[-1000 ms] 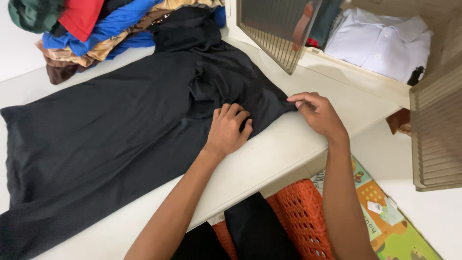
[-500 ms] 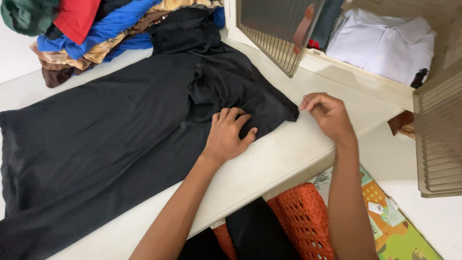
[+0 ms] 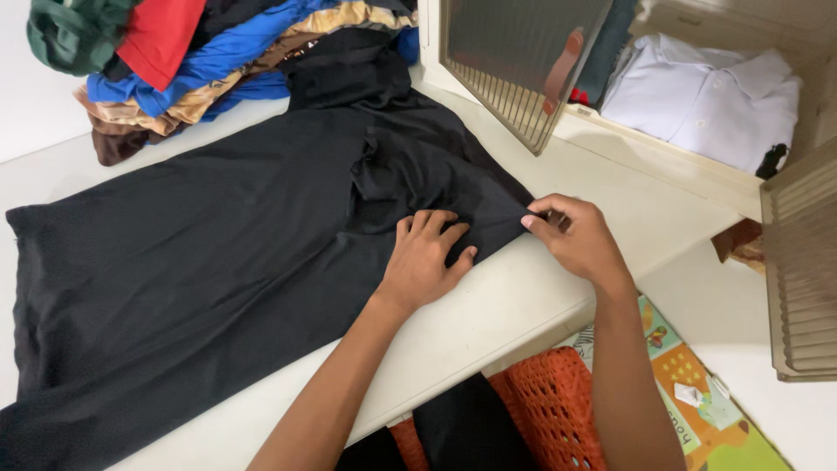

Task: The person spreads a black garment flat on a table and folds it into a smaller rectangular shape by bringing the sides inward and then folding the bottom up.

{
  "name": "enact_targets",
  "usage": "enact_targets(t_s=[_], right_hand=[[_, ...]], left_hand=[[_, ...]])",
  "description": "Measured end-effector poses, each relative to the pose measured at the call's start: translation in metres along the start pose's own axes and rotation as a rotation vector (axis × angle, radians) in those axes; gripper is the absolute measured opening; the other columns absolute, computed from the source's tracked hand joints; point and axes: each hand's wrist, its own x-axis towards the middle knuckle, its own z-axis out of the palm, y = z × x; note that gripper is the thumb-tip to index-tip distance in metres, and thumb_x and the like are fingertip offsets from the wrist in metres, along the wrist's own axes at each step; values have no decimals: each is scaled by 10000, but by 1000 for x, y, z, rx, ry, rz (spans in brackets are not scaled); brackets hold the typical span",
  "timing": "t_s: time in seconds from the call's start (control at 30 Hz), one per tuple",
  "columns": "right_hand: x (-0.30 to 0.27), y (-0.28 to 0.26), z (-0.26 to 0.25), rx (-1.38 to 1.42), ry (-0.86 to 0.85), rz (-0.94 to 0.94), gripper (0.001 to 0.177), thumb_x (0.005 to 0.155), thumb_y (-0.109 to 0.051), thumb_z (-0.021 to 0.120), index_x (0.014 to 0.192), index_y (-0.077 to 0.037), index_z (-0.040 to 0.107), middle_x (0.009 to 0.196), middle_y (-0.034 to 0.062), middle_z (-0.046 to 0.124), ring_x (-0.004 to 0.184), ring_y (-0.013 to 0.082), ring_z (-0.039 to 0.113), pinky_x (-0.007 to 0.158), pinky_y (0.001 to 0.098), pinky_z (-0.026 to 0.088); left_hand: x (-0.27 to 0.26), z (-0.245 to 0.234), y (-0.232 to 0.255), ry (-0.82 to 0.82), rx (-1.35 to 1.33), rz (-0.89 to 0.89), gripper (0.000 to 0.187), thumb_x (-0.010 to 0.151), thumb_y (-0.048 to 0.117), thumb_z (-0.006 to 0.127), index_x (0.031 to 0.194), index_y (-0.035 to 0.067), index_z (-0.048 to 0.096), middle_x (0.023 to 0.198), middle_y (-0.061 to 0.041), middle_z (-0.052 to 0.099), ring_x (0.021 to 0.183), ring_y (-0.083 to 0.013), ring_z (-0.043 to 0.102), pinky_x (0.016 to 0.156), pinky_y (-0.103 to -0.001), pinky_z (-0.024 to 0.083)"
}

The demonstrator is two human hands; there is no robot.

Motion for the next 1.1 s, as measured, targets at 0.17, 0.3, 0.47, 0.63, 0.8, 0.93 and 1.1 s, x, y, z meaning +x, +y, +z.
enact_targets(t_s=[0.17,0.3,0.47,0.63,0.8,0.93,1.1], right_hand=[[6,6,12,381,-87,-17,225,919,-115,751,1086,30,709,851,52,716,663,86,615,548,254,499],[9,13,19,432,-116,-36,273,905,-94,747,1151,19,708,901,13,712,745,69,633,635,248,517],[9,16,8,217,11,-26,237,901,-158,772,1082,-6,758,844,41,722,733,87,618,684,249,512],[10,18,19,2,118,-23,230,917,-240,788,961,-14,781,817,48,741,721,141,615,703,281,492],[12,22,21,60,104,-34,213,902,-229,775,942,-19,769,819,65,749,756,145,650,727,297,501],[11,15,20,58,131,36,201,881,-226,765,967,-44,777,837,63,758,756,151,661,709,301,499],[9,10,26,-1,176,-22,217,887,-239,767,986,-46,783,843,85,751,741,141,681,700,299,510]], left_hand=[[-1,0,-1,1,12,-5,374,909,300,680,1155,27,750,1260,-129,646,1221,-304,532,1059,-477,368],[-2,1,-1,1,20,-2,381,906,291,676,1167,21,741,1266,-139,644,1219,-307,533,1045,-484,366],[-3,2,0,7,26,6,376,897,280,683,1163,21,742,1263,-149,646,1223,-314,531,1058,-493,365],[-2,-4,-1,13,21,2,361,893,273,689,1151,27,745,1259,-145,653,1219,-312,545,1046,-484,377],[-3,-33,-25,145,101,-156,272,903,233,684,1095,53,753,1157,-100,675,1120,-311,597,920,-473,458],[-23,-66,-54,211,347,-407,338,870,275,719,1107,35,744,1094,-155,647,1054,-353,597,826,-498,479],[-44,-76,-65,109,394,-489,367,889,336,719,1082,24,739,1067,-149,658,1006,-332,601,834,-504,475]])
